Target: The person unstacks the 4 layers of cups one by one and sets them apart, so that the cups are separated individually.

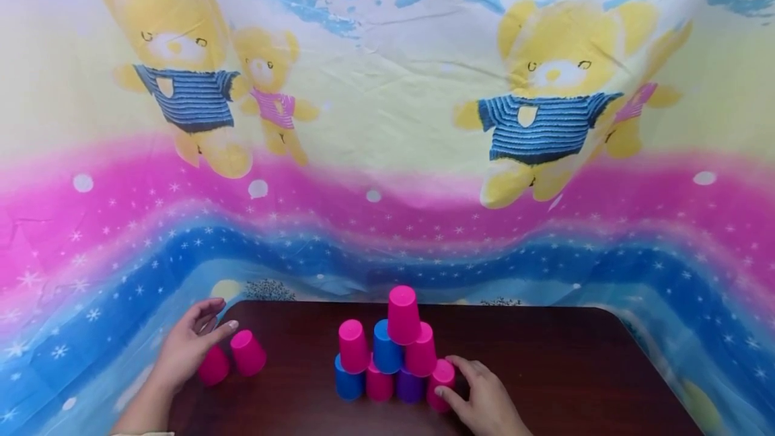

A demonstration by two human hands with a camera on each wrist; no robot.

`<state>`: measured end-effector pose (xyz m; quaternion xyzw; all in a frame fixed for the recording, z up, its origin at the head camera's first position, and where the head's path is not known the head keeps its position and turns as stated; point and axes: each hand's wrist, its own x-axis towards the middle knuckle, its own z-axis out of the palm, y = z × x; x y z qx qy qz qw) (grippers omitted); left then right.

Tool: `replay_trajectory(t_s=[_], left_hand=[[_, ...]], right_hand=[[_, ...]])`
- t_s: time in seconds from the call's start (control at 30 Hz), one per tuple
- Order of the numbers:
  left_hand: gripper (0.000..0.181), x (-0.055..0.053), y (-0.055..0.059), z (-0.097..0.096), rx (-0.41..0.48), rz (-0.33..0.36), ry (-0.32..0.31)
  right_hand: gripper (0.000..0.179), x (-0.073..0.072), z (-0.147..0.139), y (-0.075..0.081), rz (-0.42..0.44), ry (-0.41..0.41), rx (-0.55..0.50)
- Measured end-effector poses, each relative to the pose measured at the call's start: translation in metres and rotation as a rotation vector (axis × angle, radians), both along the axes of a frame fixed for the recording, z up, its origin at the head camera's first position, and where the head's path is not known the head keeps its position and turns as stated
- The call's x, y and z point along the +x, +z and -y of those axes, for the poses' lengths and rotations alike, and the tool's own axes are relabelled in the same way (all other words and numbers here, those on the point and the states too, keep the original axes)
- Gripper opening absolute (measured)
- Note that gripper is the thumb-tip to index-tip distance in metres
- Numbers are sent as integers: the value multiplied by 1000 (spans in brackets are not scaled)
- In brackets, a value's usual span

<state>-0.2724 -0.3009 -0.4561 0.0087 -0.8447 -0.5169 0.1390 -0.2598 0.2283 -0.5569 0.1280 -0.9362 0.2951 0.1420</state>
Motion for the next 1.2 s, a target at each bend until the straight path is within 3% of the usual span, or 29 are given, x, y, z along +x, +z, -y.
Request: replay_trajectory(t_s=[0.2, 0.33, 0.57, 0.83, 1.2], left_hand=[[73, -5, 3, -22, 98, 22, -99], [70, -9, 5, -36, 104, 37, -147], [68, -13, 3, -53, 117, 73, -195], [65, -14, 6, -72, 130, 35, -233], [59, -16, 11, -101, 165, 41, -295]], right_hand=[[61, 0, -1, 1, -12, 14, 19], [60, 0, 0, 2, 7, 16, 15], [59, 0, 1, 3, 29, 13, 23], [59, 1, 0, 4, 28, 10, 27], [59, 0, 0, 5, 70, 14, 21]])
